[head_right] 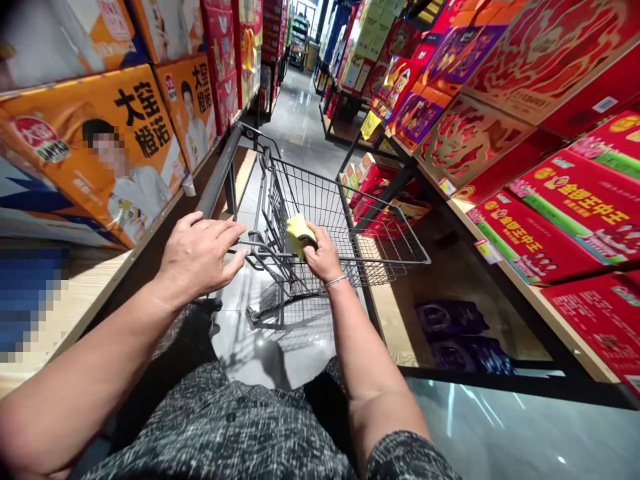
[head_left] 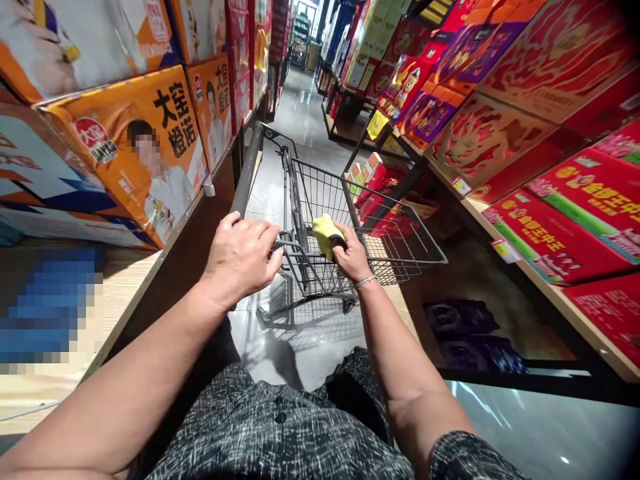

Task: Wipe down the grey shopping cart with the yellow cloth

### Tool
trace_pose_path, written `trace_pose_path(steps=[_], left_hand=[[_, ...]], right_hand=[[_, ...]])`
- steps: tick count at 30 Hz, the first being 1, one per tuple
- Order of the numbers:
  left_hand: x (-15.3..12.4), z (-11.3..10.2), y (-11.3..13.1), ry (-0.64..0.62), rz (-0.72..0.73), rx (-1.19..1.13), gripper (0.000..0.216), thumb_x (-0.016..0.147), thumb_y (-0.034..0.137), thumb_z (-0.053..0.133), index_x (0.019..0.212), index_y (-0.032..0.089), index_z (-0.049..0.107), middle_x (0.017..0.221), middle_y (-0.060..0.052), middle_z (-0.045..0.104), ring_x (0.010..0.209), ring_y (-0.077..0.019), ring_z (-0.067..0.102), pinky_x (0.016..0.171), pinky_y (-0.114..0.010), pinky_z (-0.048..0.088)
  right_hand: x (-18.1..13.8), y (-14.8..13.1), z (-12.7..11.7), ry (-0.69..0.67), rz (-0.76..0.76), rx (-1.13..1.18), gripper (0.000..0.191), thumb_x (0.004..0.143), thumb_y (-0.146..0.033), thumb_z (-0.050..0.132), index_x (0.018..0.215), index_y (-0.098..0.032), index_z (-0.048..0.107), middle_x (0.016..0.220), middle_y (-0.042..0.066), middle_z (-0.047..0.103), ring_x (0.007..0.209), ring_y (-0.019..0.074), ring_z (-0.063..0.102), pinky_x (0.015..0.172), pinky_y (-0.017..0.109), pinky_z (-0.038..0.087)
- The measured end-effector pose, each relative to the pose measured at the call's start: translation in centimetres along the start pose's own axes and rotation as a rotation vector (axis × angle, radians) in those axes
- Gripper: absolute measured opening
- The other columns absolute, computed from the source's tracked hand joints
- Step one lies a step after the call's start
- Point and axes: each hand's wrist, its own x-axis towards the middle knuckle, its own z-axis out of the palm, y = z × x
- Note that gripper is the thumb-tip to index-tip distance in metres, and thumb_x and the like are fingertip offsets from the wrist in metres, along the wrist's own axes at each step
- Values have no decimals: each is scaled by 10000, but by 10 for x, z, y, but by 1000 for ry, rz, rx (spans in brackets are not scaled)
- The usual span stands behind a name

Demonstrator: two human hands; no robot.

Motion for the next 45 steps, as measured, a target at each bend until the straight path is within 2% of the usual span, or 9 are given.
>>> trace_pose_path(steps=[9, 14, 17, 21, 26, 29, 33, 41, 45], left_hand=[[-3, -11, -32, 58, 41, -252, 419, 951, 445, 497, 1175, 186, 738, 1167, -102, 757, 1116, -296, 692, 1107, -476, 455], [1, -3, -61, 7, 33, -653, 715, 1056, 620, 174, 1187, 234, 761, 1264, -63, 739, 1301, -261, 614, 1172, -461, 412], [-1, 7, -70, 24, 43, -865, 940, 997, 748, 3, 1317, 213, 707, 1352, -89, 688, 1361, -257, 562, 1219, -440, 370], [-2, 7, -67, -26, -67, -1046, 1098, 898, 835, -102, 1492, 183, 552, 1405, -122, 649, 1384, -284, 544, 1174, -445, 437], [-1, -15, -60, -252, -294, -1304, 1289, 763, 648, -443, 1578, 89, 385, 1415, -215, 620, 1186, -306, 690, 924, -440, 605], [-2, -18, -63, -205, -241, -1178, 1323, 776, 707, -395, 1473, 99, 552, 1371, -203, 655, 1200, -314, 680, 980, -426, 585], [0, -7, -71, -42, -73, -896, 1201, 879, 789, -206, 1204, 177, 775, 1296, -149, 710, 1324, -287, 593, 1216, -438, 386], [4, 5, -78, 2, -99, -772, 1138, 915, 788, -153, 1170, 205, 791, 1287, -96, 725, 1361, -245, 561, 1266, -426, 300], [2, 8, -76, 22, -100, -685, 1125, 908, 823, -110, 1160, 204, 794, 1258, -91, 737, 1382, -256, 546, 1258, -430, 315]], right_hand=[[-8, 2, 2, 94, 47, 2, 554, 772, -244, 493, 1309, -178, 616, 1208, 110, 688, 1115, 251, 635, 1022, 425, 534], [-9, -1, 0, 180, 85, 57, 543, 860, -282, 506, 1392, -176, 539, 1314, 133, 630, 1187, 247, 597, 1094, 467, 489], [-10, -37, 0, 227, 21, 71, 599, 944, -310, 488, 1527, -205, 398, 1398, 150, 548, 1274, 273, 549, 1140, 519, 452], [-10, -118, 9, 235, -337, -44, 797, 959, -271, 540, 1643, -373, 144, 1462, 113, 446, 1377, 308, 456, 1171, 543, 433], [-1, -169, 47, -1, -636, -288, 720, 962, -225, 618, 1512, -597, 339, 1415, -8, 518, 1337, 271, 462, 1148, 508, 449], [-1, -161, 63, -13, -657, -370, 656, 955, -234, 652, 1460, -588, 429, 1437, -28, 538, 1322, 279, 459, 1079, 500, 480], [-16, -131, 56, 67, -659, -446, 619, 938, -223, 683, 1418, -564, 492, 1403, -35, 594, 1296, 281, 465, 1006, 466, 503], [-62, -41, 25, 93, -443, -472, 472, 939, -194, 661, 1271, -529, 661, 1262, 10, 633, 1230, 257, 507, 1020, 502, 524], [-61, -47, 29, 183, -455, -403, 492, 929, -190, 658, 1282, -534, 652, 1248, 14, 623, 1222, 260, 517, 1016, 507, 550]])
